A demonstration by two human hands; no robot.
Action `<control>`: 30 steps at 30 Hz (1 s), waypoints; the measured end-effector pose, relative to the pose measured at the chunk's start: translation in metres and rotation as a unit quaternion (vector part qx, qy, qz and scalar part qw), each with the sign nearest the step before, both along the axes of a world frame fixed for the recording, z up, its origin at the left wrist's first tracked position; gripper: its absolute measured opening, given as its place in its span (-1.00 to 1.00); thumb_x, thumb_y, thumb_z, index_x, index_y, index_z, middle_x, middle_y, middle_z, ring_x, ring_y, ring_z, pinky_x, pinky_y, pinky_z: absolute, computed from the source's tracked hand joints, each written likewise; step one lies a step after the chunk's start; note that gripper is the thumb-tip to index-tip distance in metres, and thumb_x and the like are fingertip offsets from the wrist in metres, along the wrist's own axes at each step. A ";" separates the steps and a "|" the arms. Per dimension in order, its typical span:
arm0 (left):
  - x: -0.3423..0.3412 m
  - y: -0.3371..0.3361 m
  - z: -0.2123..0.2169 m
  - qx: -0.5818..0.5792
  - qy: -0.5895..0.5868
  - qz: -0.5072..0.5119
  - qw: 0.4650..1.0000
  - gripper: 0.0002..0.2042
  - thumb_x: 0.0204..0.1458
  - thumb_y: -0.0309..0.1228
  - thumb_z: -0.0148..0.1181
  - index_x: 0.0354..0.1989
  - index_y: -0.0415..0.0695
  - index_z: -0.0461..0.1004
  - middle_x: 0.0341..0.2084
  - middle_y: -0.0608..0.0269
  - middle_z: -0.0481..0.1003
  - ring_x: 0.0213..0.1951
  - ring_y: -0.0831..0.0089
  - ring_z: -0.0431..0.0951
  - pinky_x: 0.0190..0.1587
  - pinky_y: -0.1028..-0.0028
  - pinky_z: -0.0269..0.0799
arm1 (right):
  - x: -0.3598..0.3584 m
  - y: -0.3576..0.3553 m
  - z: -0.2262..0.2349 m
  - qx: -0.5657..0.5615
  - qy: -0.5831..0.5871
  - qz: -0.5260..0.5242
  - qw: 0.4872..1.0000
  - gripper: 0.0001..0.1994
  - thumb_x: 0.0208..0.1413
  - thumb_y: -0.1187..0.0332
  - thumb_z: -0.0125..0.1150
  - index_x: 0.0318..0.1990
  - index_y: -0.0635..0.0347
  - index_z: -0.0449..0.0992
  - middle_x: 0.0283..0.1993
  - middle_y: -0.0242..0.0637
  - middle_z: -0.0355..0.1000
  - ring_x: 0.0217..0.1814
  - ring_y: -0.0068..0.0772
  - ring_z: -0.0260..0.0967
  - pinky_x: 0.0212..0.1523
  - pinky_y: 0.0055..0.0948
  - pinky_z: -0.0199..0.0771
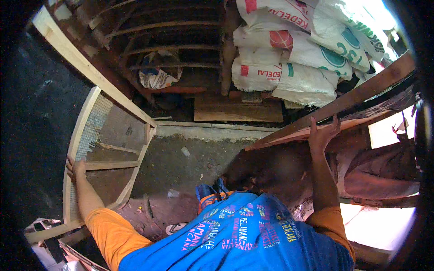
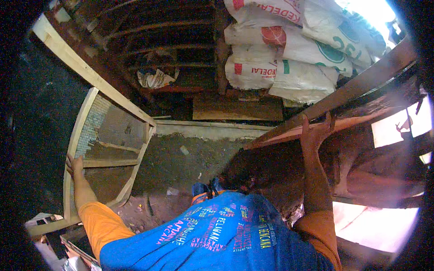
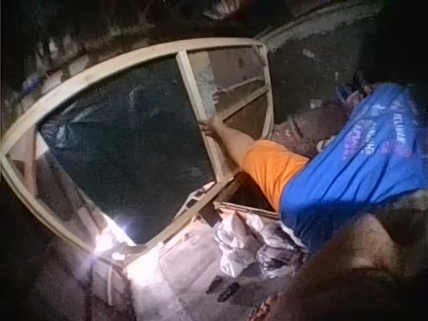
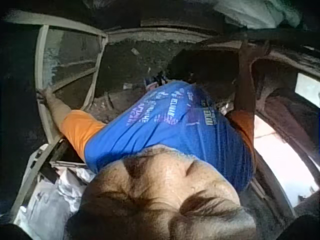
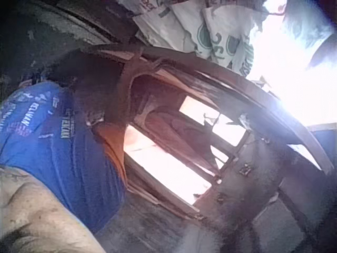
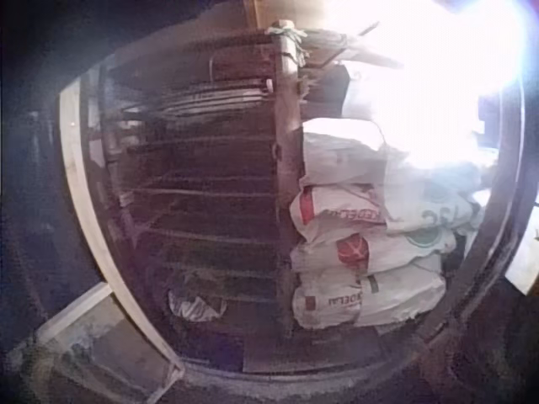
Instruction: The person repeatedly picks up wooden frames from a cluttered storage area and carries them to an outdoor water tank, placing them on the edge. The person handles the frames one at a time, moving between the storage area and the tank multiple times.
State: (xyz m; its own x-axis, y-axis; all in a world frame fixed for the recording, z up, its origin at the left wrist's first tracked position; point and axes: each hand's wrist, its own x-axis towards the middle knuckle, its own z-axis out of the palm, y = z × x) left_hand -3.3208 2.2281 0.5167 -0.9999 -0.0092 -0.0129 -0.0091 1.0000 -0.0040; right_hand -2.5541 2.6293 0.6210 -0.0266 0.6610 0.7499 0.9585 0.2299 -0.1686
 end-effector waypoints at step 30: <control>-0.007 -0.050 -0.028 -0.063 0.059 -0.081 0.993 -0.19 -0.11 -0.02 0.22 0.32 0.15 -0.06 0.27 0.06 0.03 0.34 0.09 -0.17 0.27 0.01 -0.09 | 0.207 -0.096 -0.153 -0.322 -0.131 -0.191 0.918 -0.16 -0.22 -0.01 0.37 0.21 0.12 0.11 0.09 0.05 0.22 0.06 0.13 0.20 0.01 0.00 0.30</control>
State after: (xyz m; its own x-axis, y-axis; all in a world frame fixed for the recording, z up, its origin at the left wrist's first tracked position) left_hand -3.3273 2.1786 0.4891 -0.9827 0.1587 0.0951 0.1449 0.9798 -0.1381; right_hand -2.3472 2.5336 0.4681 0.1753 0.9637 0.2013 0.9756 -0.1975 0.0960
